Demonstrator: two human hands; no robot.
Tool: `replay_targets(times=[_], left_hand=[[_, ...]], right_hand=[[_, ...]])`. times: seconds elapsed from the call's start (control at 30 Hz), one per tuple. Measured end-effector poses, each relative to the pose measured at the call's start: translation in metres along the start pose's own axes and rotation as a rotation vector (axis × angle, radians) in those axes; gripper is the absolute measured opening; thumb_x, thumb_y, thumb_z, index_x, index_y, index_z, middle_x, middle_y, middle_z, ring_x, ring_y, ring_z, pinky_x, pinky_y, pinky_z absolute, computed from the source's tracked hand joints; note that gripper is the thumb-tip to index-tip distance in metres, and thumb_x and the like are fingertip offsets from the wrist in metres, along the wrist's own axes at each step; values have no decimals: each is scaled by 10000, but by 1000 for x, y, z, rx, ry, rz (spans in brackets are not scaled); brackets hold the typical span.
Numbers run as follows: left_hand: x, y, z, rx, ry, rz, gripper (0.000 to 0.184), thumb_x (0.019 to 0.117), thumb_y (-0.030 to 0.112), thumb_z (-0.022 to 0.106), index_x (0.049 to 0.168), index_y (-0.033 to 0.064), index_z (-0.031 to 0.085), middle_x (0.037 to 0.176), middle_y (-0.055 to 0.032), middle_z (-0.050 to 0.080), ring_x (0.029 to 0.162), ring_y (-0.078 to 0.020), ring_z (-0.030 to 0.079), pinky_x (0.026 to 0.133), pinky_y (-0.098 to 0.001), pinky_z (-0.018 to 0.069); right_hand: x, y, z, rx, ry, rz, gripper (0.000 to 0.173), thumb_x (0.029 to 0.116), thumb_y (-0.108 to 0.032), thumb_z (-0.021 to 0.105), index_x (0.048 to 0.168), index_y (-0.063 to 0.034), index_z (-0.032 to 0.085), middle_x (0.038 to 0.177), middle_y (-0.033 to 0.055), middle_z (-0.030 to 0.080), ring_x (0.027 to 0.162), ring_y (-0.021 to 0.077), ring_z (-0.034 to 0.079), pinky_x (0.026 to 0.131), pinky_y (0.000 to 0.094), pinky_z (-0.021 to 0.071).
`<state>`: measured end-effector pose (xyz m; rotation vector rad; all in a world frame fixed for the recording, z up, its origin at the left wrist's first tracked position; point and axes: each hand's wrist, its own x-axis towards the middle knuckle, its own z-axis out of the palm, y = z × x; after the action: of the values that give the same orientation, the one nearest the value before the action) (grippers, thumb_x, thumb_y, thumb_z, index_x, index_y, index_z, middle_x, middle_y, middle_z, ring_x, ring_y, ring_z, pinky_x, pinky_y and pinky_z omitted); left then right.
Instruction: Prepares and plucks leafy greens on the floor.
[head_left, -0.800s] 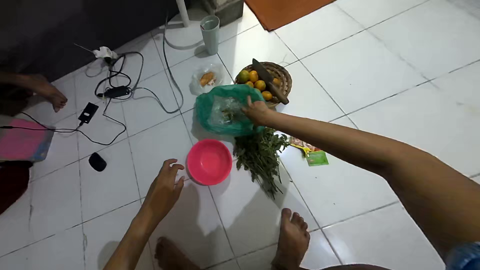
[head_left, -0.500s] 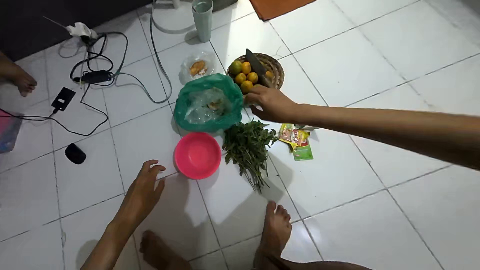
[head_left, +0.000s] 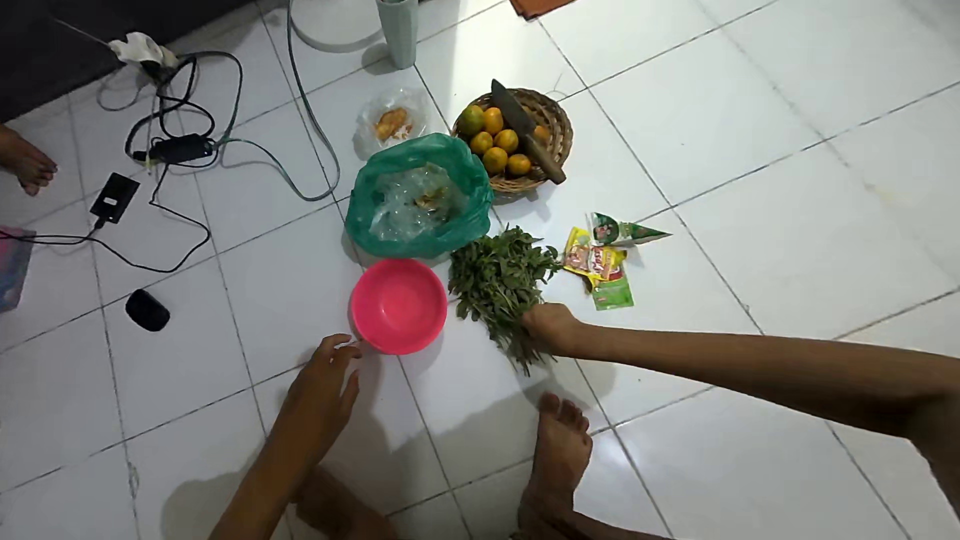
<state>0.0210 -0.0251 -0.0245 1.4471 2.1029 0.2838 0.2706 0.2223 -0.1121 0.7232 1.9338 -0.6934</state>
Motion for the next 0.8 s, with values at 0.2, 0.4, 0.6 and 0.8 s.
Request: replay_targets(times=[0.2, 0.4, 0.6, 0.8], left_hand=[[0, 4, 7, -14, -48, 8, 247, 969, 42, 602, 1181, -62, 674, 1362, -255, 583, 1139, -385, 660, 950, -464, 552], [4, 13, 8, -2, -78, 35, 242, 974, 38, 590, 1174, -70, 677, 1356, -259, 590, 1136, -402, 661, 951, -474, 549], [4, 7, 5, 7, -102, -11, 248, 989, 42, 583, 1194, -68, 669, 1368, -255, 586, 1158, -399, 653, 964, -473, 542], [-1, 7, 4, -9, -111, -27, 249, 985, 36, 582, 1191, -65, 677, 1378, -258, 581, 1144, -406, 658, 956, -492, 543]], right_hand=[[4, -7, 3, -70, 194, -136, 607, 1065, -418, 532, 1216, 168, 584, 1135, 382, 650, 1114, 559, 630, 927, 664, 478], [28, -40, -3, -144, 8, 21, 334, 1076, -52, 443, 1307, 173, 528, 1342, 351, 563, 1231, 516, 578, 981, 610, 479], [-6, -18, -43, 30, 2, 10, 417, 1022, -195, 616, 1244, 156, 579, 1291, 376, 585, 1239, 539, 564, 991, 677, 443], [-44, 11, -79, 381, 31, -60, 229, 1055, -97, 546, 1196, 76, 596, 824, 135, 628, 626, 154, 601, 652, 320, 532]])
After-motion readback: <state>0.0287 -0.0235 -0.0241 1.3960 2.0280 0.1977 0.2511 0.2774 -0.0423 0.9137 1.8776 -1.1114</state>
